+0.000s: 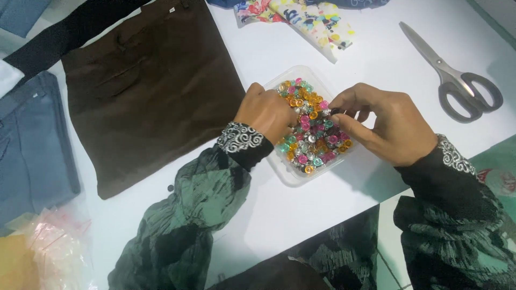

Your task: Sorting yellow and black buttons from a mixed container and placing them into small plastic bags for garment assembly.

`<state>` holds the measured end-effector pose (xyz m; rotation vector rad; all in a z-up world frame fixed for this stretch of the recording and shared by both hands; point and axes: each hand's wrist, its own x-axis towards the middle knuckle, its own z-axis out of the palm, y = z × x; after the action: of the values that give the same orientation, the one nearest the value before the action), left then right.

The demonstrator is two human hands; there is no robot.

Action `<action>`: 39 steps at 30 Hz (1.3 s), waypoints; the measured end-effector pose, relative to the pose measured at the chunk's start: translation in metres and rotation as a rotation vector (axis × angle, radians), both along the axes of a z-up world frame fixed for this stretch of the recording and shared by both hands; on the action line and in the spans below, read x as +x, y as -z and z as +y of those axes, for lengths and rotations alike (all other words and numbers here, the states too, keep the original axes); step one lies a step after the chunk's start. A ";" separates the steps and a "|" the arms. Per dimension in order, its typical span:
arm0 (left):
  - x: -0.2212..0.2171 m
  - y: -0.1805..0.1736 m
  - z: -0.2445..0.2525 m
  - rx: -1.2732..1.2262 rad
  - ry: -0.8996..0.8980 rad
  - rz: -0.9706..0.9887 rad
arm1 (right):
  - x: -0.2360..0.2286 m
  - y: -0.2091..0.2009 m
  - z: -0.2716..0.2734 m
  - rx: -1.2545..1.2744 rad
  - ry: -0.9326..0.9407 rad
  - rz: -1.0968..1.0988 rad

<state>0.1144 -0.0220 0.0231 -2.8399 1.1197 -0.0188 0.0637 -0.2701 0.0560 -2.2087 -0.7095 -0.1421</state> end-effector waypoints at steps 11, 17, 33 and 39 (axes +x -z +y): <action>-0.018 -0.042 0.037 -0.777 -0.059 0.420 | -0.014 -0.026 0.004 0.177 -0.017 0.210; -0.033 -0.057 0.034 -1.012 -0.122 0.661 | -0.016 -0.015 0.007 0.498 -0.044 0.447; -0.038 -0.035 -0.041 -0.660 -0.149 0.458 | -0.022 0.023 0.022 0.516 0.315 -0.094; -0.028 0.006 -0.051 -0.328 -0.022 0.182 | -0.013 0.065 0.012 0.328 0.215 -0.325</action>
<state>0.0866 -0.0727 0.0167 -3.1985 1.2206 0.0653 0.0509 -0.2582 -0.0094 -1.9568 -0.5707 -0.6900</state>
